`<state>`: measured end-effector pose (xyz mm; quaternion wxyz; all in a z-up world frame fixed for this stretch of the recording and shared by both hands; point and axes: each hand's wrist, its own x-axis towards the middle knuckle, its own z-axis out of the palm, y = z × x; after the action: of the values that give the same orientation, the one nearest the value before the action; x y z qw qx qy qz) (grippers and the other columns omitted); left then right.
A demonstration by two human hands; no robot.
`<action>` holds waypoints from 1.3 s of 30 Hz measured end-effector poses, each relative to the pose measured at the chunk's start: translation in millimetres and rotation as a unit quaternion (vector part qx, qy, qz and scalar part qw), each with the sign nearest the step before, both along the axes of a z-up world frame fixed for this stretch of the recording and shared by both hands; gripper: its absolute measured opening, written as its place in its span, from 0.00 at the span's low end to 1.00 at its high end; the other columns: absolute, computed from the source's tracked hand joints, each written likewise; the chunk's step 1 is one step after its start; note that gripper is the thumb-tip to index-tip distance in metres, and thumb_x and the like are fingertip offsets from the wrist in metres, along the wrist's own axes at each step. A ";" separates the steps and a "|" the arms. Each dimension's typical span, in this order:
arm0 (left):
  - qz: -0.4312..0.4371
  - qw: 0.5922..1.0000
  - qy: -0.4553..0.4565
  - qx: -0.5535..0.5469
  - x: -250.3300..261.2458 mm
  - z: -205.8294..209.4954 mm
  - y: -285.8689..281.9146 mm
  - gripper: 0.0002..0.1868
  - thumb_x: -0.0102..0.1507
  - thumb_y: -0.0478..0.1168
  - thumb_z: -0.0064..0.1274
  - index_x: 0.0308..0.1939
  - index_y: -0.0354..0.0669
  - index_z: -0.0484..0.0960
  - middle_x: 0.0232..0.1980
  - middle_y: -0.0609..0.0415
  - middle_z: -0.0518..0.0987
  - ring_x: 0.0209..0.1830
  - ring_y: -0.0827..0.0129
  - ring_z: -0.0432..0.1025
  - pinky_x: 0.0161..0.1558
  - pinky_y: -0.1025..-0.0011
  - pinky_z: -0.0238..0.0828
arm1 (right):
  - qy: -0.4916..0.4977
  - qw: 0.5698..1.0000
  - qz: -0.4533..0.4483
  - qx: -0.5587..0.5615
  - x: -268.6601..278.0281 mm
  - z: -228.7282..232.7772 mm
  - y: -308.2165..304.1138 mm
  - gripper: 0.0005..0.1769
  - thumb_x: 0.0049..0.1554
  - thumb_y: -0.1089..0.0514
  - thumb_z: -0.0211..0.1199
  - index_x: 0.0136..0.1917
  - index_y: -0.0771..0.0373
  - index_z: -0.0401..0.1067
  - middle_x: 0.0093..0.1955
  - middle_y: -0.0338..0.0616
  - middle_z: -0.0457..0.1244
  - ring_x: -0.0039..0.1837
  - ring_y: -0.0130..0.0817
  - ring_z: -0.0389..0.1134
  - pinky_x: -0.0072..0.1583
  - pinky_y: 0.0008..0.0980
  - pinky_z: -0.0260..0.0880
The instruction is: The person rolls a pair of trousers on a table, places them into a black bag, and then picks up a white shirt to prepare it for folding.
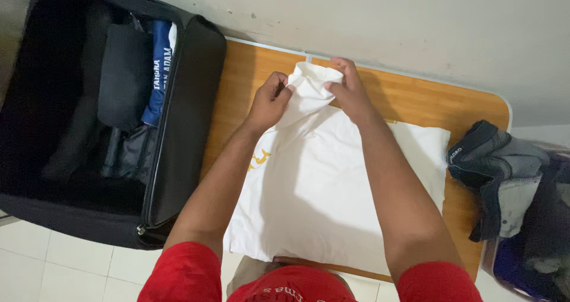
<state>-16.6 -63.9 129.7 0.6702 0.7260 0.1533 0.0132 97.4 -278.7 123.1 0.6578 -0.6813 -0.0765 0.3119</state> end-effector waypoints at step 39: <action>0.006 0.998 -0.039 0.053 -11.6 38.5 10.6 0.11 0.70 0.43 0.54 0.50 0.39 0.80 0.41 0.51 0.79 0.41 0.71 0.71 0.45 0.72 0.71 | 0.056 0.998 0.030 0.028 31.8 39.4 27.4 0.08 0.67 0.54 0.60 0.50 0.59 0.73 0.49 0.33 0.65 0.57 0.26 0.62 0.65 0.32 0.61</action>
<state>-28.2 -53.3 168.2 0.6360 0.7587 0.1304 0.0543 129.1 -251.2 162.5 0.6702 -0.6415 -0.0690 0.3668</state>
